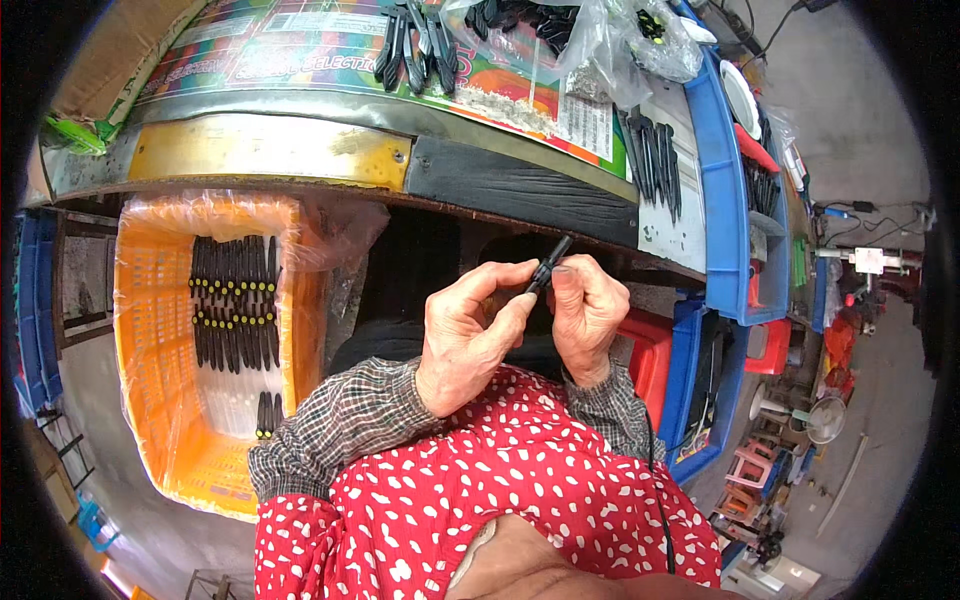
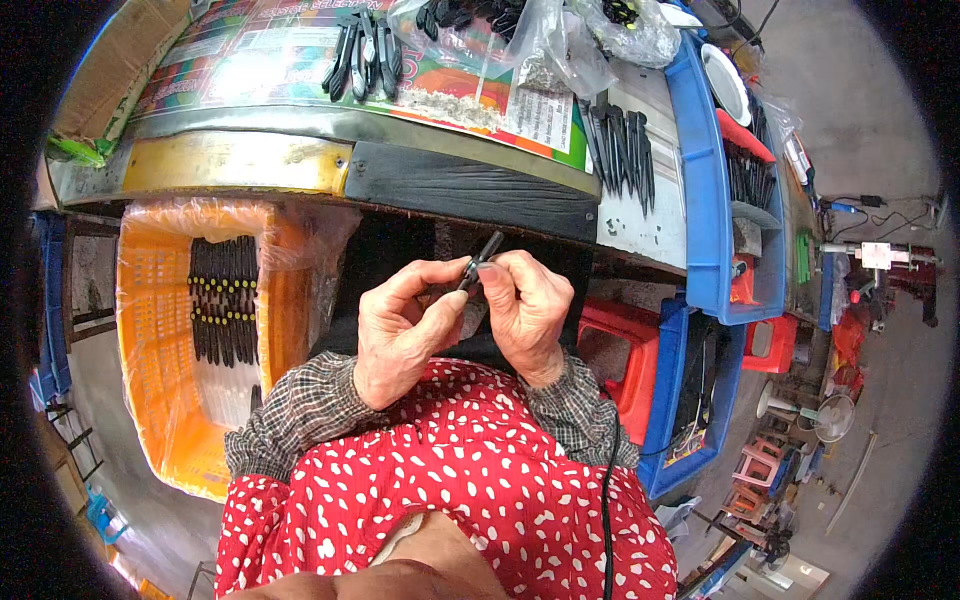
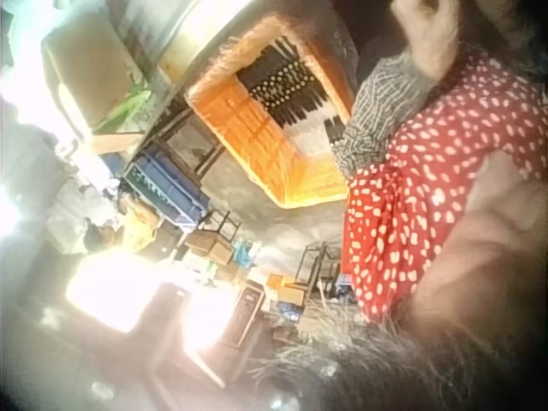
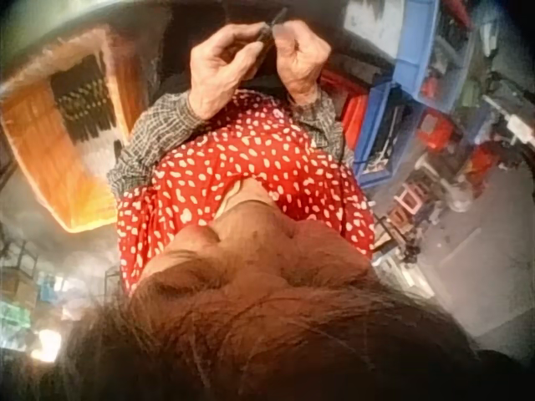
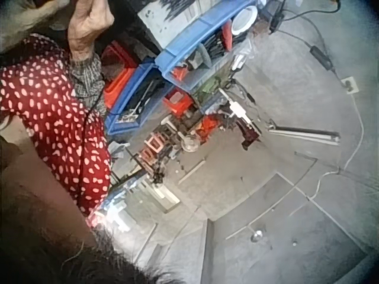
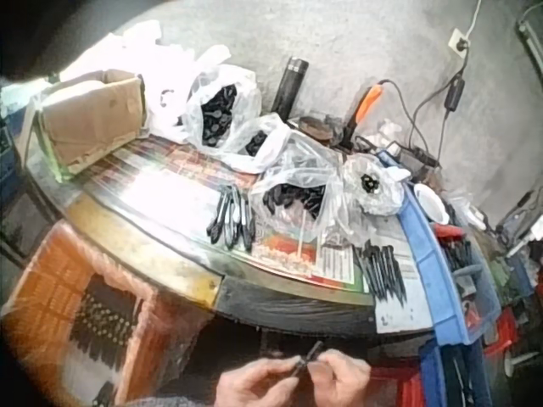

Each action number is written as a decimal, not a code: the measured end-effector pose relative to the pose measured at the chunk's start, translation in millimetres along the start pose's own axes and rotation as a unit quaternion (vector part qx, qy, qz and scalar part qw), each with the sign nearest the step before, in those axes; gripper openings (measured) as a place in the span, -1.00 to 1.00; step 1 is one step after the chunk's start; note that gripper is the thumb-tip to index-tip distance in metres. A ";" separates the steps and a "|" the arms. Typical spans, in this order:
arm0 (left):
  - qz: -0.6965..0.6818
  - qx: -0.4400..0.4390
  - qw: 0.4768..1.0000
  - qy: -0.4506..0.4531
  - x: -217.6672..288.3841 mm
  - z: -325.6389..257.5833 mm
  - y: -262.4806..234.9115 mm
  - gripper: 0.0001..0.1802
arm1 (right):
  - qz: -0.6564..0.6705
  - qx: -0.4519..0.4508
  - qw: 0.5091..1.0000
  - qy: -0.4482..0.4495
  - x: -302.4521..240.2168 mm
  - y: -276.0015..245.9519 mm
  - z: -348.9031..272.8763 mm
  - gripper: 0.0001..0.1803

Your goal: The person assembles small black plastic buckle components by hand at a factory workbench.

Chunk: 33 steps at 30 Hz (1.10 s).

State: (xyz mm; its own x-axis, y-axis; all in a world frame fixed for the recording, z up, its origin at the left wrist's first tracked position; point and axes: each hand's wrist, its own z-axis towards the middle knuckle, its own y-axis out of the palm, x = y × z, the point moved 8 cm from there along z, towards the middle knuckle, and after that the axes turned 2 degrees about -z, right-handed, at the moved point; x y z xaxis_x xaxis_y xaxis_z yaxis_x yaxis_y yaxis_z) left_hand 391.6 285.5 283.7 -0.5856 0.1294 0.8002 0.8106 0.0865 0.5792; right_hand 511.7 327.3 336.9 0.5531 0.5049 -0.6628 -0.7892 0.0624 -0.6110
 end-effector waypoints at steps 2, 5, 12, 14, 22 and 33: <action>-0.003 0.003 1.000 0.005 0.6 0.0 0.1 -0.72 | 0.066 -0.032 0.994 0.087 18.8 4.2 -4.3 -0.68; -0.007 0.008 1.000 0.007 -0.3 0.2 -0.9 -0.72 | 0.180 -0.043 0.970 0.156 22.3 4.5 -5.9 -0.64; 0.007 0.004 1.000 0.002 0.2 -1.7 2.2 -0.73 | 0.194 -0.103 0.957 0.189 14.5 7.4 -0.8 -0.51; -0.001 -0.005 1.000 0.006 0.0 -3.2 3.2 -0.73 | 0.259 -0.084 0.932 0.238 28.4 2.5 -1.2 -0.50; 0.002 -0.025 1.000 0.013 2.6 -6.5 9.3 -0.71 | 0.237 -0.077 0.951 0.185 14.5 4.5 -1.3 -0.56; 0.000 -0.017 1.000 0.013 6.3 -10.2 10.6 -0.71 | 0.314 -0.041 0.924 0.212 14.7 -4.3 -0.5 -0.43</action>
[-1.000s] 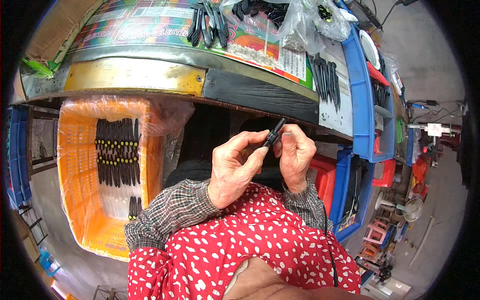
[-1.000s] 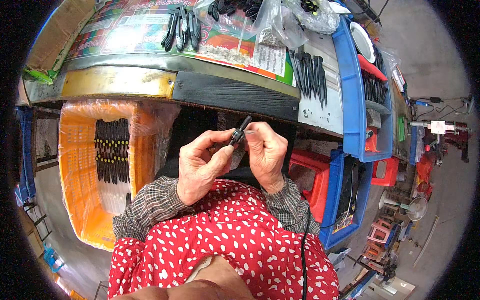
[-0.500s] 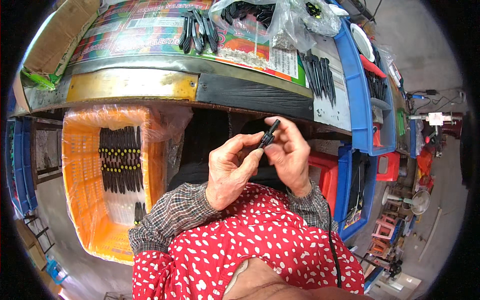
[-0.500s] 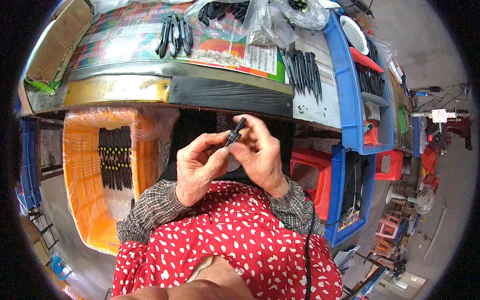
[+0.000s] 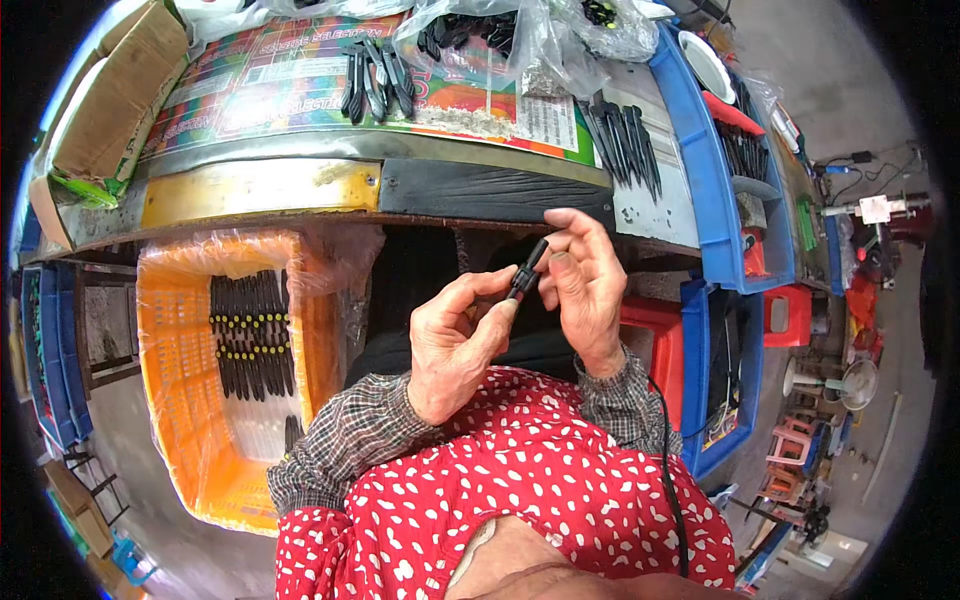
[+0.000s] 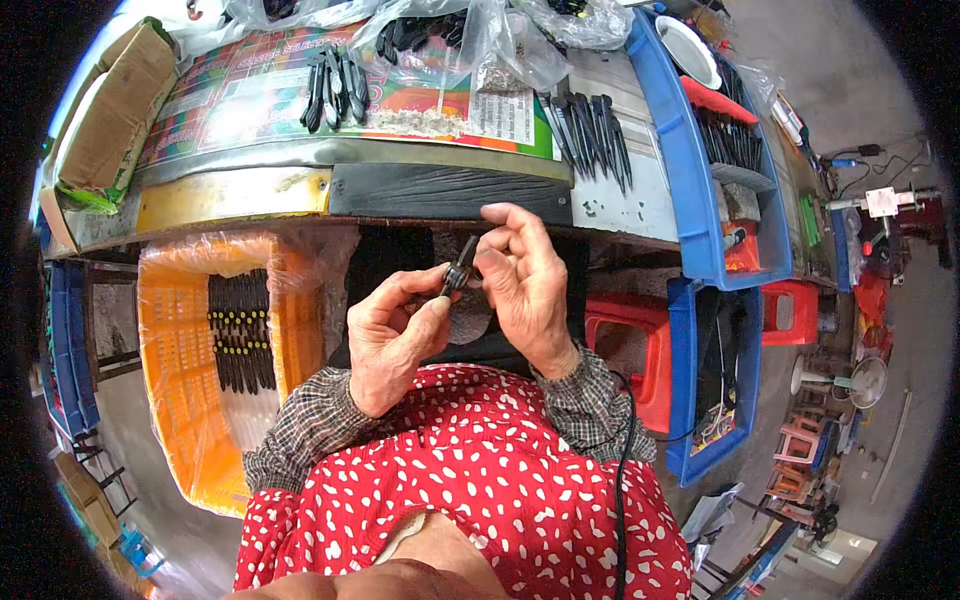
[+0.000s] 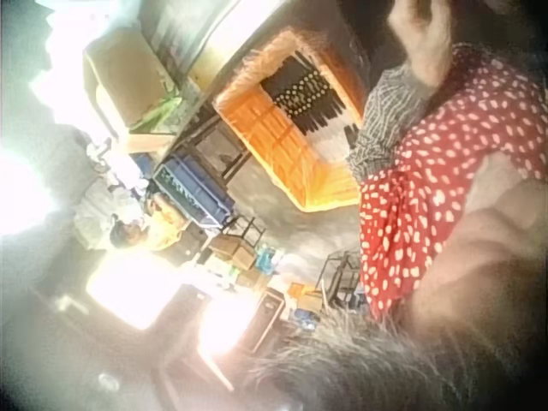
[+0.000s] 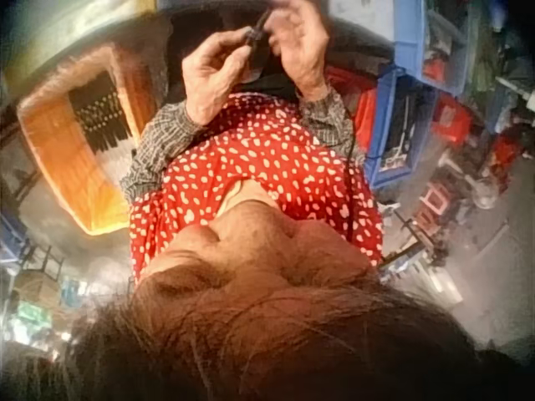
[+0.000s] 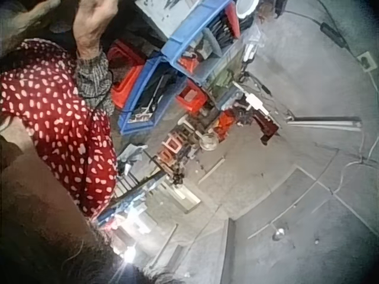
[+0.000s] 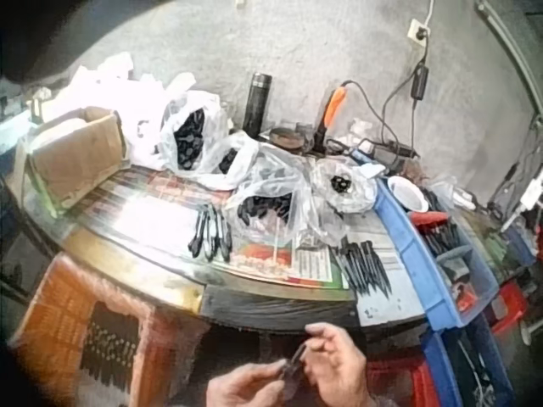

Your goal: The person assembles small black plastic buckle components by hand at a factory workbench.

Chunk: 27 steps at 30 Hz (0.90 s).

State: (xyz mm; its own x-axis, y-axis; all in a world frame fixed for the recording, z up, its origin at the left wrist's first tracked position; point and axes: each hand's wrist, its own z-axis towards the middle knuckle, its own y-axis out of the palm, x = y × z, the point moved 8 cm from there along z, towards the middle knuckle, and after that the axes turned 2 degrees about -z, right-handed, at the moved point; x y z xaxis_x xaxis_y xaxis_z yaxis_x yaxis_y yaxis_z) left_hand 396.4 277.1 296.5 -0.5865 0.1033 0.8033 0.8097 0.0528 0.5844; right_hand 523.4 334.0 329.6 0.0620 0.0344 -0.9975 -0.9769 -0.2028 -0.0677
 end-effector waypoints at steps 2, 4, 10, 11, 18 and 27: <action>0.006 -0.007 1.000 0.003 -0.6 -0.4 0.0 -0.71 | -0.032 -0.015 0.998 -0.060 -3.0 0.1 -3.5 -0.42; 0.013 -0.014 1.000 0.008 0.1 0.6 2.8 -0.72 | -0.063 -0.048 0.993 -0.088 -1.0 9.5 -10.0 -0.41; 0.027 -0.013 0.999 0.022 6.0 -2.0 8.9 -0.71 | -0.033 0.008 0.995 -0.095 -2.6 -0.2 -9.3 -0.54; 0.026 -0.011 0.999 0.025 5.9 -2.3 9.3 -0.71 | -0.043 0.002 0.995 -0.094 -5.1 -1.2 -9.7 -0.59; 0.037 -0.019 0.999 0.033 5.3 -5.2 11.9 -0.71 | -0.221 0.023 0.953 -0.204 -26.4 0.3 -20.0 -0.68; 0.042 -0.031 0.997 0.062 10.8 -12.5 18.9 -0.70 | -0.302 0.074 0.898 -0.311 -38.1 8.7 -30.8 -0.70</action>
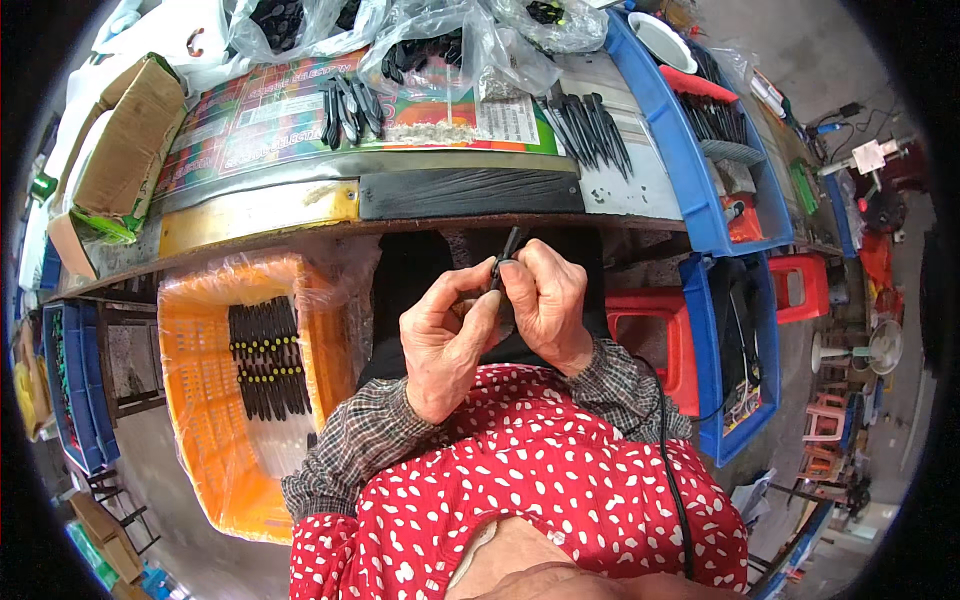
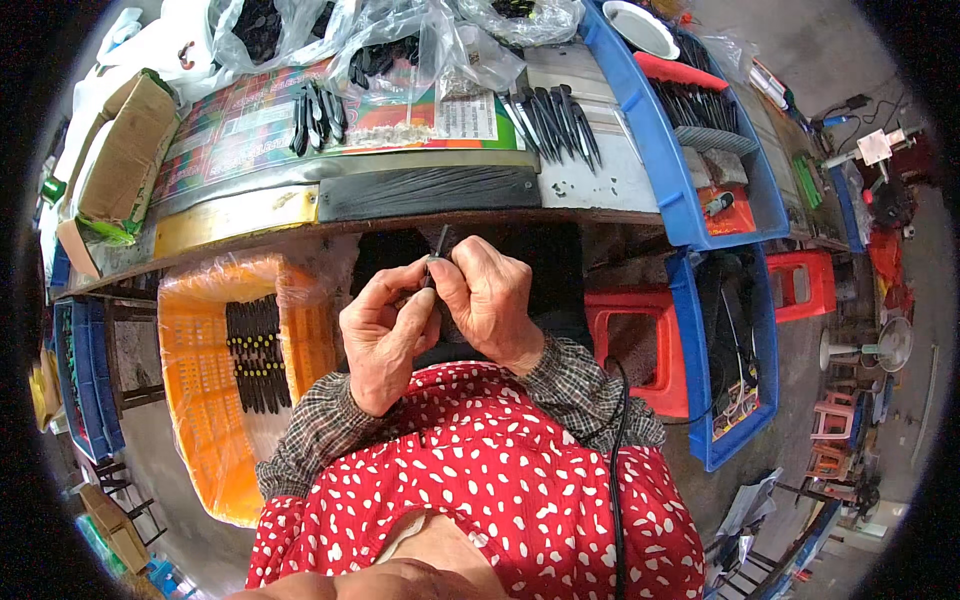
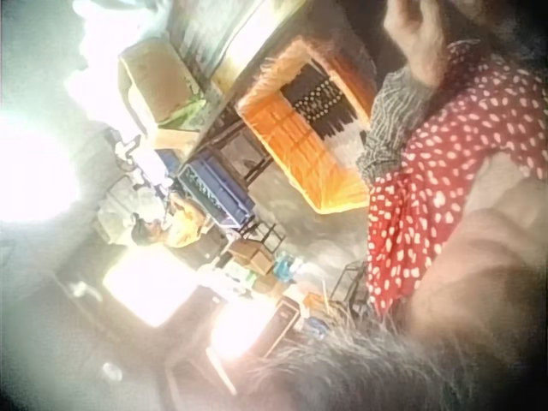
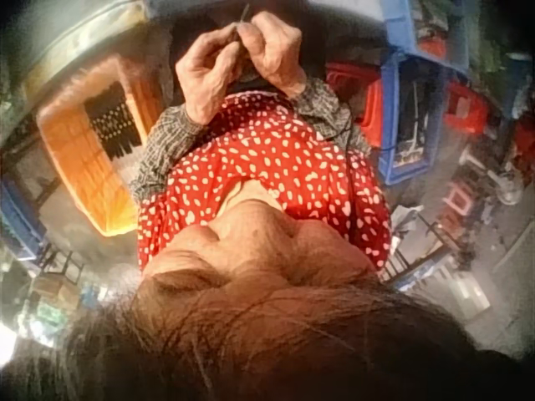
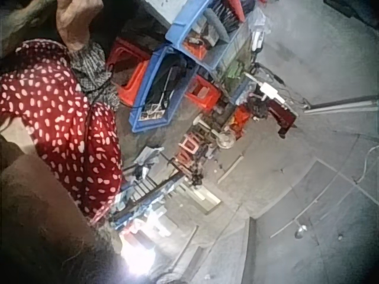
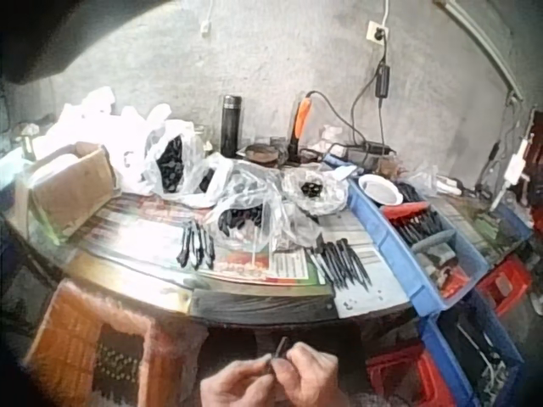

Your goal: The person assembles small black plastic buckle components by hand at a factory workbench.

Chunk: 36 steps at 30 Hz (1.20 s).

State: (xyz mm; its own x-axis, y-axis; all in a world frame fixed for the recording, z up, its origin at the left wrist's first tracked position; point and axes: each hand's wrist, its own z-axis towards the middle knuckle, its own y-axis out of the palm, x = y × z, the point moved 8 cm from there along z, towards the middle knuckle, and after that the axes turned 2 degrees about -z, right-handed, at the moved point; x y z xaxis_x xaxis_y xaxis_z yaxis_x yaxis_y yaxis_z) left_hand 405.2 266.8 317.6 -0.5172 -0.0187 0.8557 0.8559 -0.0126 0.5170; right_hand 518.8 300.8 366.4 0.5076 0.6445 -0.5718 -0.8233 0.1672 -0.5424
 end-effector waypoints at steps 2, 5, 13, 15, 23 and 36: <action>0.001 -0.001 1.000 0.007 1.8 -1.3 1.3 -0.70 | 0.010 -0.012 1.000 -0.004 -1.6 -1.2 -0.8 -0.70; 0.002 -0.005 1.000 0.009 4.1 -8.1 -0.5 -0.70 | 0.011 -0.045 0.998 -0.031 -17.7 -6.6 4.3 -0.70; 0.007 -0.018 1.000 0.000 8.3 -30.3 -1.0 -0.70 | 0.015 -0.061 0.997 -0.047 -35.4 -10.6 -7.1 -0.72; -0.002 -0.023 1.000 0.018 14.5 -36.9 0.8 -0.70 | 0.013 -0.058 0.997 -0.056 -44.5 -13.2 -8.8 -0.73; -0.007 -0.029 0.996 0.082 35.6 -65.2 7.9 -0.70 | 0.160 -0.077 0.980 0.092 -60.0 -13.0 -27.4 -0.67; 0.010 -0.063 0.994 0.091 34.6 -81.3 21.7 -0.71 | 0.002 -0.048 0.995 -0.083 -91.8 -45.4 -36.0 -0.74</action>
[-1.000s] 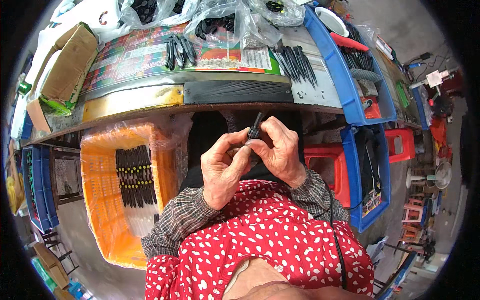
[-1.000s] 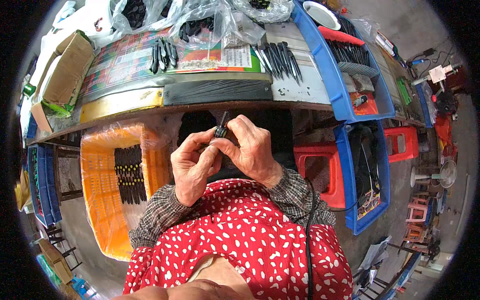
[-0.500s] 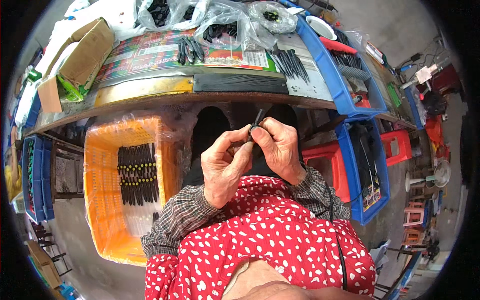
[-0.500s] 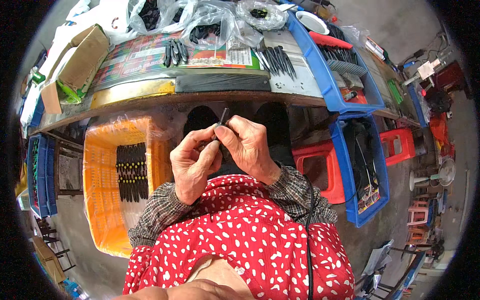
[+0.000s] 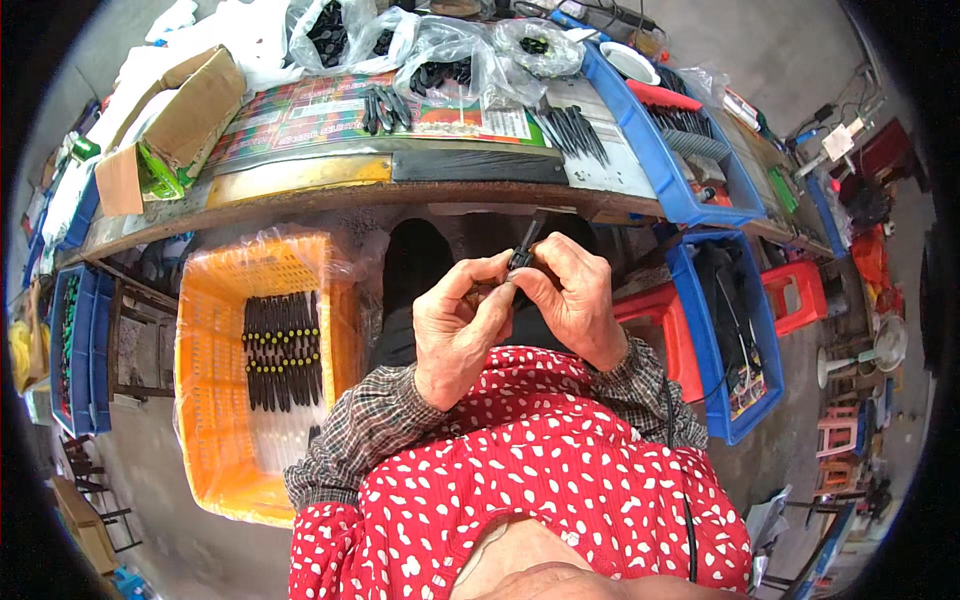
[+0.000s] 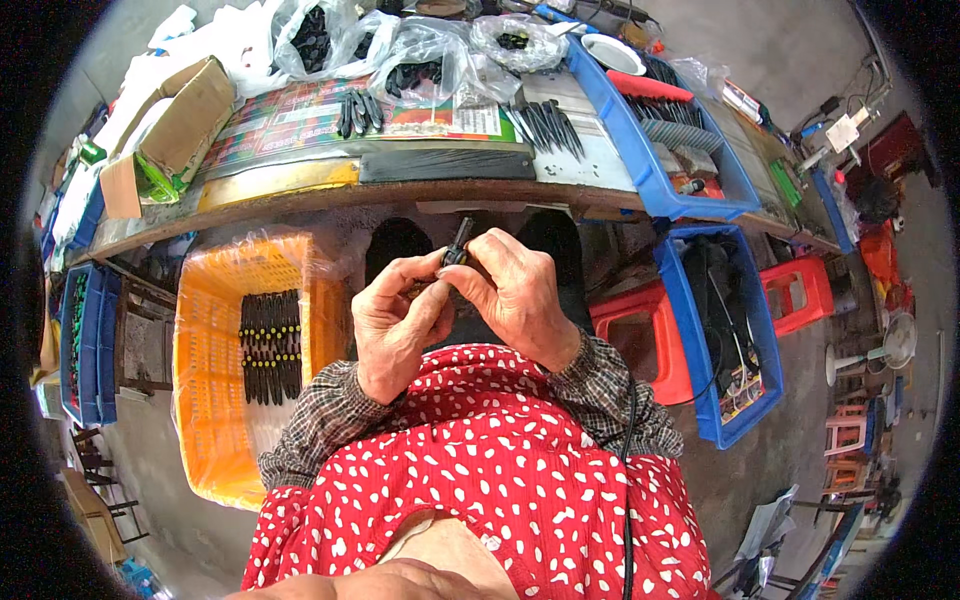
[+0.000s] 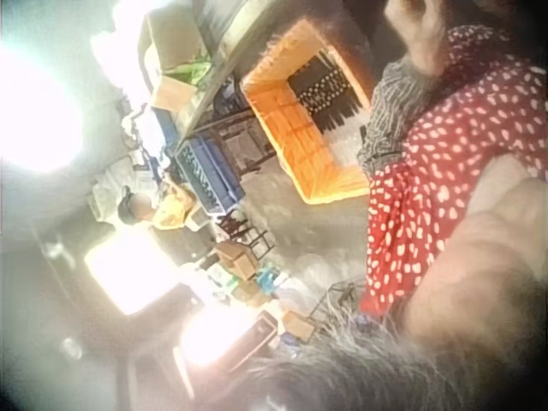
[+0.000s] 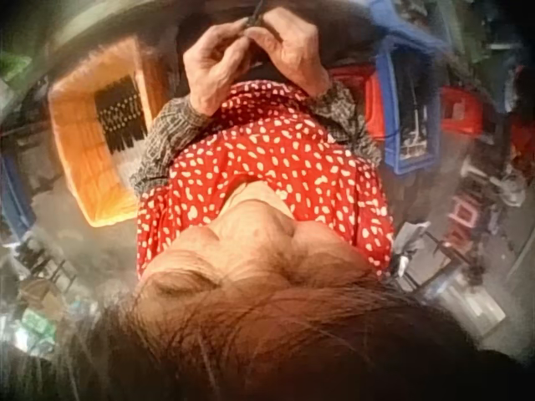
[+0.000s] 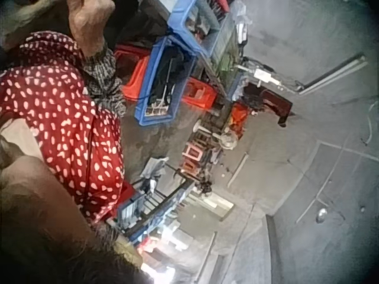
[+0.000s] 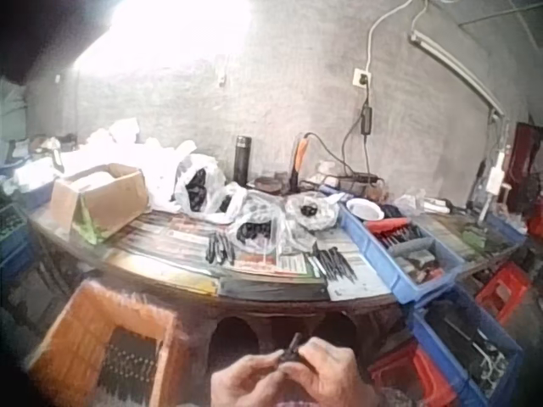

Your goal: The person assembles small black plastic buckle components by hand at a factory workbench.

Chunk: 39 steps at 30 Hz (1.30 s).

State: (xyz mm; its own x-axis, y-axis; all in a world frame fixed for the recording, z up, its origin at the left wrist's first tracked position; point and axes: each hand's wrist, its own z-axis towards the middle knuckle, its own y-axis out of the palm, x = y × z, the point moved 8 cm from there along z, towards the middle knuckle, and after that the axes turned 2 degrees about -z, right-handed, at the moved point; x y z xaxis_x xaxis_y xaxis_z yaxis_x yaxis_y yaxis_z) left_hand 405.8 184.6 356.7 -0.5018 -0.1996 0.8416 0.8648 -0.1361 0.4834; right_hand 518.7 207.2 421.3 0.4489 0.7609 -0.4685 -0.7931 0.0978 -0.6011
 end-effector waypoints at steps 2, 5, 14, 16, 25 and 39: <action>0.000 0.000 1.000 0.004 0.1 -0.2 1.4 -0.71 | -0.005 0.005 1.000 -0.013 -1.1 -2.6 -0.1 -0.75; 0.007 -0.004 1.000 -0.011 1.4 -1.6 3.4 -0.71 | -0.014 0.007 0.999 -0.035 -4.2 -3.9 -0.7 -0.75; -0.013 0.001 1.000 -0.006 4.4 -3.2 2.3 -0.70 | 0.072 0.038 0.996 0.036 4.4 6.8 -7.4 -0.72; 0.007 -0.007 1.000 0.023 6.0 -2.7 2.2 -0.69 | 0.124 0.055 0.987 0.087 6.3 7.2 -4.6 -0.69; 0.002 0.023 1.000 0.006 1.6 -0.1 -7.8 -0.68 | 0.038 0.004 0.999 0.018 5.1 13.2 -3.7 -0.67; -0.018 -0.005 1.000 -0.021 -4.8 -5.4 -5.8 -0.71 | -0.048 0.046 0.996 -0.060 -4.4 8.8 -8.7 -0.77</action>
State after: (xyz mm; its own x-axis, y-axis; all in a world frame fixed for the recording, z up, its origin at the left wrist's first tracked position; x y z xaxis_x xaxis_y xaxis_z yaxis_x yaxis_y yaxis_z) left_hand 403.1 181.1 348.6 -0.5319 -0.1539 0.8327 0.8455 -0.1518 0.5120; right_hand 513.3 199.1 412.5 0.4773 0.8154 -0.3277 -0.7857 0.2290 -0.5746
